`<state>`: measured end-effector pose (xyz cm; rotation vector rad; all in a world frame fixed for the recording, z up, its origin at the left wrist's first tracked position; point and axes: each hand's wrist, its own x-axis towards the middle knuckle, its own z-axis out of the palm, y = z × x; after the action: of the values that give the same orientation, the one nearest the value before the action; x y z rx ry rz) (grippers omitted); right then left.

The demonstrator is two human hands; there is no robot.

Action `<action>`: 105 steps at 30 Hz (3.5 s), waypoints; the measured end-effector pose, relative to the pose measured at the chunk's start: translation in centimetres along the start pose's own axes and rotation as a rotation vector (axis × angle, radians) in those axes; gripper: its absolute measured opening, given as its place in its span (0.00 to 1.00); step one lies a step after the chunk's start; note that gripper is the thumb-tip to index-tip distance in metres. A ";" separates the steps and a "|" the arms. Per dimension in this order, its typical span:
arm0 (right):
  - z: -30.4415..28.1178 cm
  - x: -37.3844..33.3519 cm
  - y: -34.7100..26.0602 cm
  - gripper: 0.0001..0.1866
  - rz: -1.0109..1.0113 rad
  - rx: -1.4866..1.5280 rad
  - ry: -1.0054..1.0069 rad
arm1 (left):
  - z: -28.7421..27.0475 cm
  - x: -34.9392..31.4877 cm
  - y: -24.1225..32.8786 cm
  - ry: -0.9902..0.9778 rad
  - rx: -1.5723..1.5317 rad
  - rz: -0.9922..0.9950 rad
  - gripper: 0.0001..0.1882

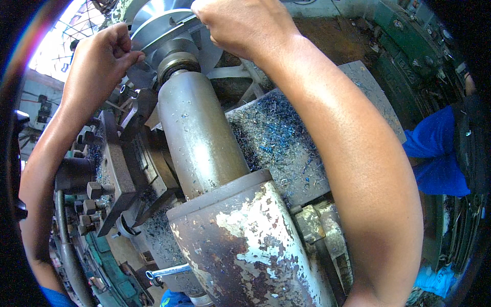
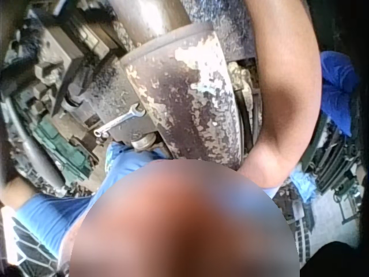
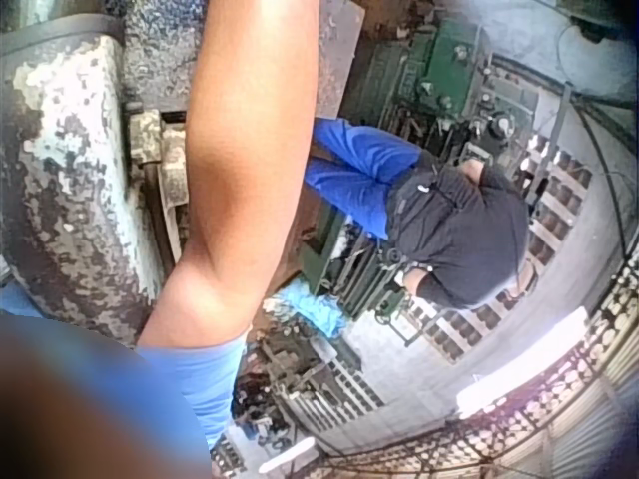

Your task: The person repeatedly measures a cylindrical metal part mounted on a lathe using a caliper, then adjusts the lathe controls between measurements. The person handles the caliper and lathe handwheels while the part remains mounted.

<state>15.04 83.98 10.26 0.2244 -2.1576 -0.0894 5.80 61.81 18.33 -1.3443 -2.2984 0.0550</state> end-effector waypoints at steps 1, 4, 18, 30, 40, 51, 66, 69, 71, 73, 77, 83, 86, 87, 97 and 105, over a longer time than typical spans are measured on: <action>0.0 0.0 0.0 0.02 -0.001 0.005 0.003 | 0.0 0.0 0.0 -0.002 -0.002 0.002 0.13; 0.0 -0.1 0.0 0.02 0.000 0.009 0.008 | 0.0 -0.1 0.0 0.000 -0.004 -0.003 0.14; 0.1 -0.3 0.7 0.05 -0.102 -0.008 0.008 | 0.0 0.1 0.0 -0.069 0.040 -0.041 0.14; 0.5 -0.6 1.0 0.05 -0.101 0.033 -0.011 | 0.0 -0.1 0.3 -0.040 0.043 0.020 0.12; 0.7 -0.7 1.0 0.04 -0.091 0.082 -0.030 | 0.6 -0.1 -0.4 -0.036 0.014 0.013 0.13; 0.8 -0.6 1.1 0.04 -0.092 0.095 -0.042 | 0.9 -0.1 -0.7 -0.052 0.025 0.009 0.13; 0.9 -0.7 1.0 0.05 -0.093 0.091 -0.030 | 0.9 -0.2 -0.6 -0.053 0.027 0.016 0.13; 0.9 -0.7 0.9 0.05 -0.092 0.070 -0.034 | 0.8 -0.3 -0.4 -0.056 0.034 -0.002 0.13; 0.9 -0.7 0.9 0.05 -0.091 0.071 -0.035 | 0.8 -0.3 -0.4 -0.053 0.033 -0.007 0.13; 0.9 -0.7 1.0 0.05 -0.085 0.081 -0.049 | 0.9 -0.3 -0.4 -0.044 0.028 0.000 0.13; 0.8 -0.7 0.9 0.06 -0.069 0.086 -0.062 | 1.0 -0.3 -0.5 -0.036 0.027 0.022 0.13; 0.8 -0.7 0.8 0.05 -0.066 0.083 -0.058 | 0.9 -0.3 -0.5 -0.047 0.030 0.018 0.13; 0.8 -0.7 0.8 0.05 -0.071 0.084 -0.048 | 0.9 -0.3 -0.4 -0.048 0.036 0.016 0.13; 0.8 -0.7 0.8 0.05 -0.072 0.085 -0.048 | 0.9 -0.3 -0.4 -0.054 0.029 -0.002 0.13; 0.9 -1.1 0.9 0.06 -0.098 0.075 -0.038 | 0.7 0.0 -0.7 -0.010 -0.048 0.069 0.13; 0.6 -1.1 0.9 0.06 -0.129 0.153 0.019 | 0.1 -0.2 -0.2 -0.048 -0.041 0.023 0.11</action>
<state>15.06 85.04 9.16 0.4507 -2.1314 0.0039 5.66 61.58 18.21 -1.4039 -2.3363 0.0487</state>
